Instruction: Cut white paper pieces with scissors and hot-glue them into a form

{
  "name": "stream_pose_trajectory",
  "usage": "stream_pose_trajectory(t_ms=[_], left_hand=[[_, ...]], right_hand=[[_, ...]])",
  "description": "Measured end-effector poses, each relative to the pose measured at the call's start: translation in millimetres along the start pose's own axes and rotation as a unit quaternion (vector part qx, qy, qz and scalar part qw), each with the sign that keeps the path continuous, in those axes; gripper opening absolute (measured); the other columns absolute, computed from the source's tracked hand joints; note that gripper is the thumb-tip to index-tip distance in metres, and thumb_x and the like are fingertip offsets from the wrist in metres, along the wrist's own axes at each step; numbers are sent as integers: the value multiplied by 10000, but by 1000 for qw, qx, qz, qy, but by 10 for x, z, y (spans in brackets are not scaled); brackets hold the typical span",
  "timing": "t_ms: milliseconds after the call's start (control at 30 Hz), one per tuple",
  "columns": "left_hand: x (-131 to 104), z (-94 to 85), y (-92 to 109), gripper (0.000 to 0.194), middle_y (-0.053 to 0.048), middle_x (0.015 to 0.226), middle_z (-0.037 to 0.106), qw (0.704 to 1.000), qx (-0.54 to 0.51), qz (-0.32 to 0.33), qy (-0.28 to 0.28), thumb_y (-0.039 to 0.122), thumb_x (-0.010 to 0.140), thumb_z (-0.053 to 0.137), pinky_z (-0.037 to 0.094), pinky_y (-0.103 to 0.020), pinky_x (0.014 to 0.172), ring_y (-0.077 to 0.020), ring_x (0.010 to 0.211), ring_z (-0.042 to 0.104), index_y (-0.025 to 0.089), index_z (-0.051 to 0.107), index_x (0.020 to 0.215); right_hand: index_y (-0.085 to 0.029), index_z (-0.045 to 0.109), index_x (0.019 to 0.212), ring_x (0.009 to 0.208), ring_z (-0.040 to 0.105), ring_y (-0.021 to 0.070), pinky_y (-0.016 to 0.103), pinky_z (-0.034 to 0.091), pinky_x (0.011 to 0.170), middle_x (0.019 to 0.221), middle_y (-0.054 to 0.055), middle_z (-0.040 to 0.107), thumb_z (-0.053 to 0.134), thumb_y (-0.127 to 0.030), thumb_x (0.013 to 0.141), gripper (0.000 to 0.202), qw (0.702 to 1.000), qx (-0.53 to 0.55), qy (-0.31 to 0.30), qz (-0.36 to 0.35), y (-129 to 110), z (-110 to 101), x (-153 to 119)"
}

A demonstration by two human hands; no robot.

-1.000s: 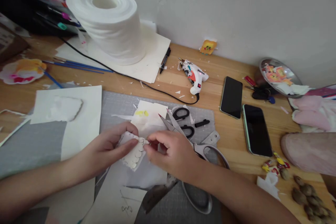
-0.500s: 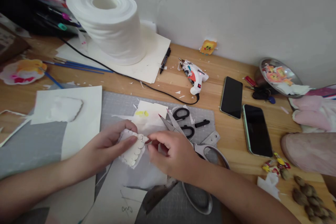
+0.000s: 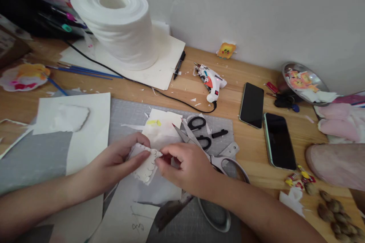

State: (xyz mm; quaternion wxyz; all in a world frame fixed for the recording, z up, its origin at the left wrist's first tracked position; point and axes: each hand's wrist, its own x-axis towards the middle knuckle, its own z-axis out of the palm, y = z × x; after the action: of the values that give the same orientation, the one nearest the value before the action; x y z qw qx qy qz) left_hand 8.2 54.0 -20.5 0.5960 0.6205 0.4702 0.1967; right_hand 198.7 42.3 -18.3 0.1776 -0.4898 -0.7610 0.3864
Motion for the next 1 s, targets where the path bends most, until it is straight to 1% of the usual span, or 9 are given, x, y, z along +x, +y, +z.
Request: stream_pose_trajectory(t_ms=[133,233,300,433,533,600,733,900,1000], left_hand=[[-13,7,-16,149,55,611,422,1000,20,5,2,354,824,439,332,-201,474,-111,548,397,216,492,840],[-16,4,-25,161,69,593,362,999,41,3,-12,366,838,420,304,-206,469,-106,525,347,218,480,861],[-11,-2,-20,170,75,581,334,999,38,2,-17,374,845,407,292,-209,465,-105,515,329,219,473,867],[4,-17,0,155,66,590,397,1000,-1,-9,-14,363,842,412,304,-207,460,-107,518,374,219,468,854],[4,-17,-7,142,59,602,443,1000,-16,-10,-2,353,827,441,308,-200,446,-105,513,397,217,477,846],[-1,-11,-25,140,56,609,453,1000,-12,-3,7,350,824,450,319,-199,453,-106,524,409,216,483,845],[-8,5,-45,149,50,632,452,1000,16,10,14,352,833,432,341,-202,481,-110,553,420,212,482,846],[-11,16,-17,157,62,621,388,999,50,0,-10,354,846,391,344,-217,503,-109,547,374,213,458,862],[-13,18,-12,145,59,628,394,998,57,-2,-13,344,846,388,342,-218,503,-111,552,376,215,452,858]], right_hand=[[-182,583,670,514,445,79,205,330,483,549,-43,490,515,-269,810,178,1000,1,-14,7,9,-7,7],[-186,603,739,553,483,86,206,361,512,593,-32,537,455,-284,852,211,999,34,-13,5,-3,-37,12],[-188,613,799,557,494,90,204,371,509,617,-26,561,447,-266,848,190,999,50,-8,7,-14,-51,10],[-178,593,723,508,448,82,200,337,463,580,-33,527,509,-211,776,105,999,32,-12,15,-17,-33,-4],[-178,571,697,509,435,74,197,329,470,597,-36,536,545,-221,755,77,1000,25,-7,13,-8,-10,-12],[-176,555,680,504,427,68,192,320,468,591,-40,529,555,-239,757,99,1000,27,-7,12,-6,-5,-12],[-172,527,631,499,412,62,185,300,467,544,-50,481,556,-243,760,150,1000,16,-8,8,-10,-7,0],[-168,516,600,486,393,52,179,278,465,512,-61,445,562,-241,757,179,1000,1,1,0,8,24,14],[-168,521,603,487,397,54,184,280,472,512,-61,444,566,-249,757,181,1000,-7,1,5,18,41,11]])
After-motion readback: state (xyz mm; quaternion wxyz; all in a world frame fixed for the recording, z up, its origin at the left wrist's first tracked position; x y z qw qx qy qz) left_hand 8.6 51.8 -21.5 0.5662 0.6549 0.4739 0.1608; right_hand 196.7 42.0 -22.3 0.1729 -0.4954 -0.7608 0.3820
